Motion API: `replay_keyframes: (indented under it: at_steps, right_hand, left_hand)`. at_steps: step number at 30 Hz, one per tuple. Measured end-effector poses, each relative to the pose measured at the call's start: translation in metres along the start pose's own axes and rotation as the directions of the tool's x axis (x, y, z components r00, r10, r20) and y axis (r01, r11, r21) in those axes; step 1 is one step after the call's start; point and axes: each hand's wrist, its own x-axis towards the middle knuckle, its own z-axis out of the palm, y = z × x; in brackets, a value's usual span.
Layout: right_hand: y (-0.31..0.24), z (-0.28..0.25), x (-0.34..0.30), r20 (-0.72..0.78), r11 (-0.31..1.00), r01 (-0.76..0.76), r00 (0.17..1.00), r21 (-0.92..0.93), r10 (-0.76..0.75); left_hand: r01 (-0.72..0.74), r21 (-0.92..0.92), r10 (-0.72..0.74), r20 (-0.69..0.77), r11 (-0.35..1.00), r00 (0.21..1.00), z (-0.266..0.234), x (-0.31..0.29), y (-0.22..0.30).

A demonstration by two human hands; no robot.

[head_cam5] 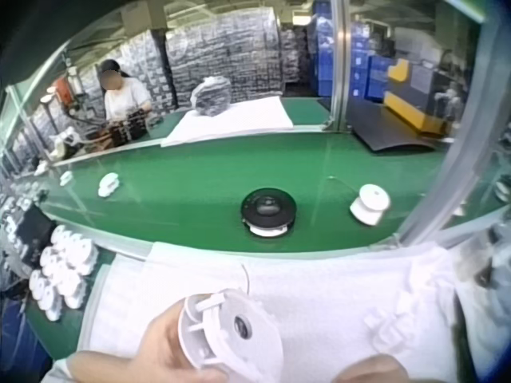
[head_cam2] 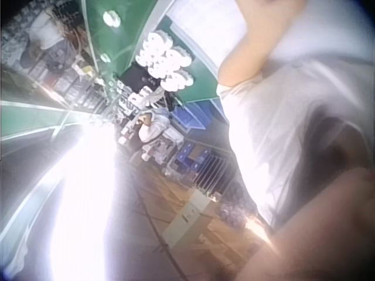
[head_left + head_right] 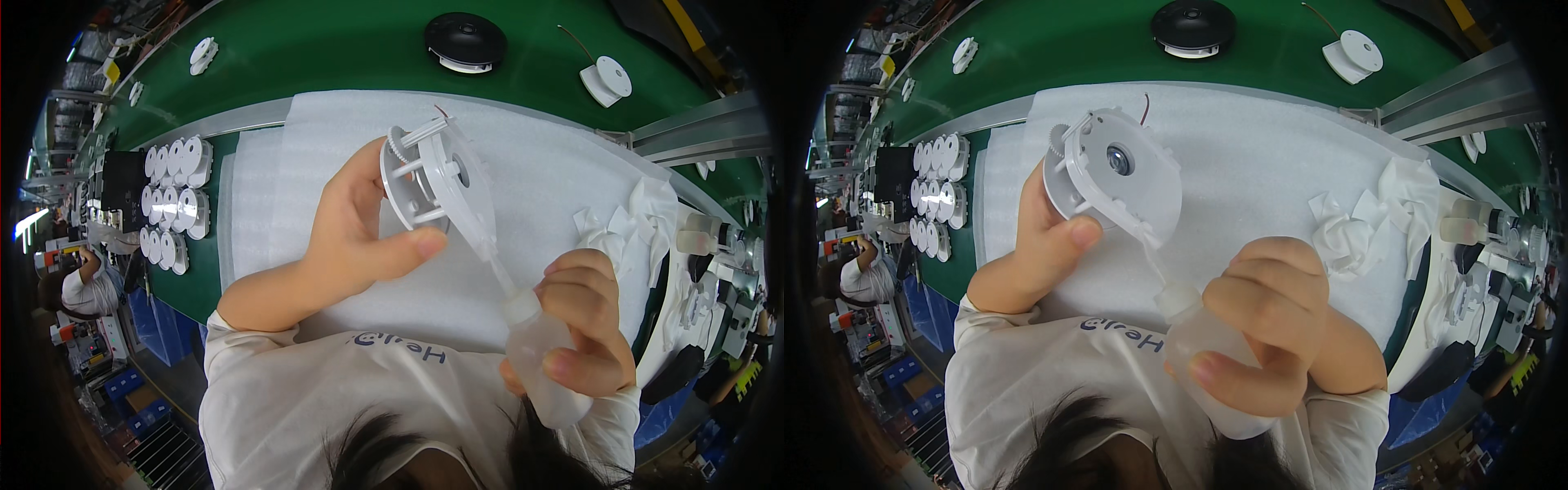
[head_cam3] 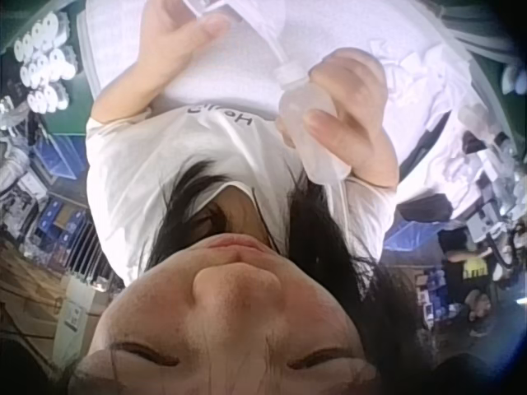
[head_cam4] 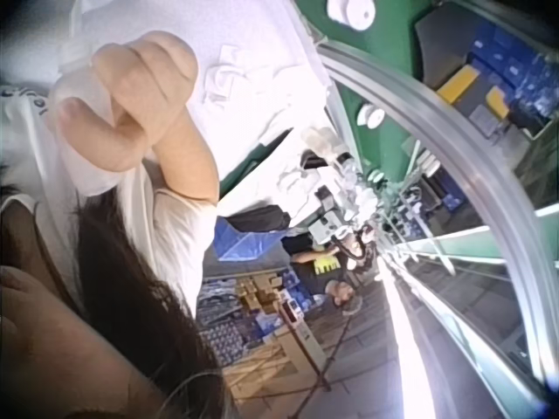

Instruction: Assembling electronic components and applying liquid from a squeeze bottle to circular parts on a factory assembly line.

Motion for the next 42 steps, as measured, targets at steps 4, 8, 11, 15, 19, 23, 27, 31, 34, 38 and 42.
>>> replay_keyframes:
  at_steps: [4,8,11,15,19,23,27,31,34,38,42]
  right_hand:
    - [0.001,0.001,-0.002,-0.013,1.000,0.006,1.000,-0.015,-0.006]
    - [0.001,-0.001,-0.001,0.010,1.000,-0.003,1.000,-0.025,0.003]
    - [0.001,-0.002,0.000,0.022,1.000,-0.012,1.000,-0.010,0.012]
    - [0.014,-0.009,-0.013,0.103,0.973,-0.075,0.993,0.218,0.053]
    - [0.006,0.009,-0.006,0.080,0.325,-0.464,0.664,0.824,0.744]
    - [0.051,0.012,-0.025,0.337,-0.150,-0.404,0.443,0.902,0.831]
    - [0.070,0.013,-0.033,0.381,-0.232,-0.449,0.275,0.863,0.883]
    - [0.069,0.016,-0.034,0.365,-0.236,-0.430,0.246,0.871,0.898]
    - [0.069,0.016,-0.033,0.378,-0.221,-0.446,0.299,0.867,0.876]
    - [0.069,0.016,-0.034,0.383,-0.223,-0.451,0.303,0.865,0.873]
    - [0.070,0.018,-0.033,0.359,-0.251,-0.388,0.235,0.887,0.903]
  left_hand:
    - [0.013,-0.041,-0.013,0.009,0.999,1.000,-0.001,0.000,-0.002]
    - [-0.028,-0.072,0.029,0.004,0.997,1.000,0.000,0.002,-0.005]
    - [-0.030,-0.061,0.030,-0.001,0.998,1.000,-0.003,0.003,-0.007]
    - [-0.032,-0.089,0.031,-0.008,0.995,0.999,-0.005,0.005,-0.008]
    - [-0.153,0.144,0.176,-0.156,0.978,0.972,-0.015,0.024,-0.014]
    - [-0.188,0.958,0.682,-0.009,0.215,0.731,-0.048,0.084,-0.012]
    - [0.141,0.984,0.529,-0.062,-0.110,0.846,-0.072,0.147,-0.008]
    - [0.314,0.940,0.037,-0.311,-0.135,0.950,-0.073,0.163,0.000]
    - [0.378,0.926,0.032,-0.377,0.003,0.925,-0.094,0.175,0.019]
    - [0.545,0.838,0.119,-0.539,-0.022,0.834,-0.187,0.211,0.036]
    - [0.621,0.778,0.343,-0.561,-0.092,0.753,-0.299,0.216,0.018]
